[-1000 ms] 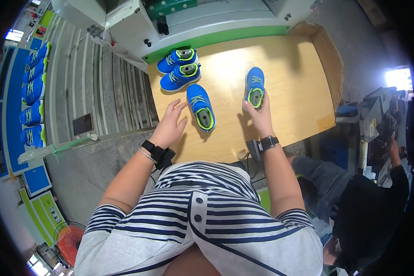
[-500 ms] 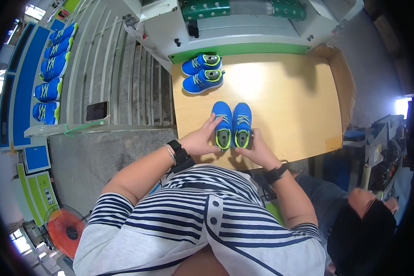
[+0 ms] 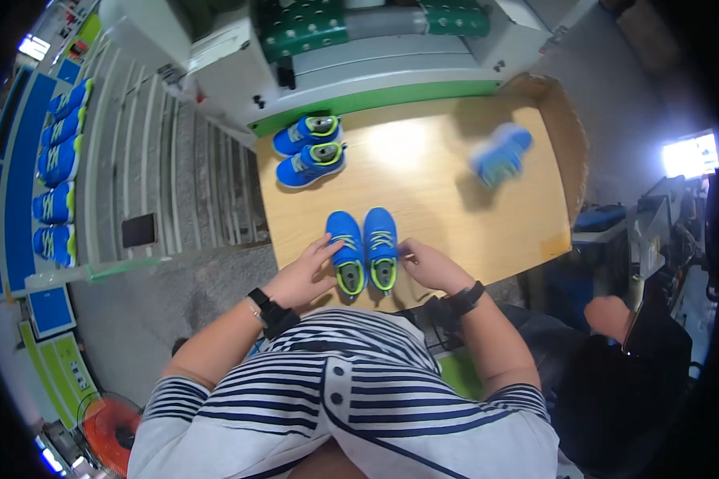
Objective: The person picks up blue sneakers from a conveyor belt and places them onto a wooden table. They repeatedly handle the shoes, arranging them in pairs and rows on the table surface. The person also briefly handles a black sneaker with red laces.
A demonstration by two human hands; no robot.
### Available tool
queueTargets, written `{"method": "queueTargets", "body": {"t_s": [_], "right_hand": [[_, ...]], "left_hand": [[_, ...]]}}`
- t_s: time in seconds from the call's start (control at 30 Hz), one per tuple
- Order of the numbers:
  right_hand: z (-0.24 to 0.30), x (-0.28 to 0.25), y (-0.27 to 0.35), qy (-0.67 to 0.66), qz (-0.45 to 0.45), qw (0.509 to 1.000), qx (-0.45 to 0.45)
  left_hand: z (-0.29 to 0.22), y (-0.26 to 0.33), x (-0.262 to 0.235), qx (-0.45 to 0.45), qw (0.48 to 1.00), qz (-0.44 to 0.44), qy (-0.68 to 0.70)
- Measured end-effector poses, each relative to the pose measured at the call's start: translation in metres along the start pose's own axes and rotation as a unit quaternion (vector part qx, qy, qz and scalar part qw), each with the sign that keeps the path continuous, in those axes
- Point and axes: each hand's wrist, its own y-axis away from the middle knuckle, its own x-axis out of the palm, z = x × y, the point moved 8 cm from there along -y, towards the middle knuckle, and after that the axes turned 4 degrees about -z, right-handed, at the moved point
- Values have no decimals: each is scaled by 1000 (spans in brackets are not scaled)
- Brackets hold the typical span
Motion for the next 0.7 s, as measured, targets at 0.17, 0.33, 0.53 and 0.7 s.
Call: {"method": "queueTargets", "body": {"t_s": [0.17,0.33,0.53,0.7], "right_hand": [[45,-67,-13,34,-245,967,-57],[64,-136,-36,108,-438,884,-124],[8,-177,-112,67,-429,900,-34],[27,-153,-108,-75,-302,941,-132]], "left_hand": [[0,-4,-6,-13,999,-36,9],[-2,-16,-23,-2,1000,-25,0],[4,-24,-31,11,999,-28,31],[13,-41,-69,-23,983,-123,134]]}}
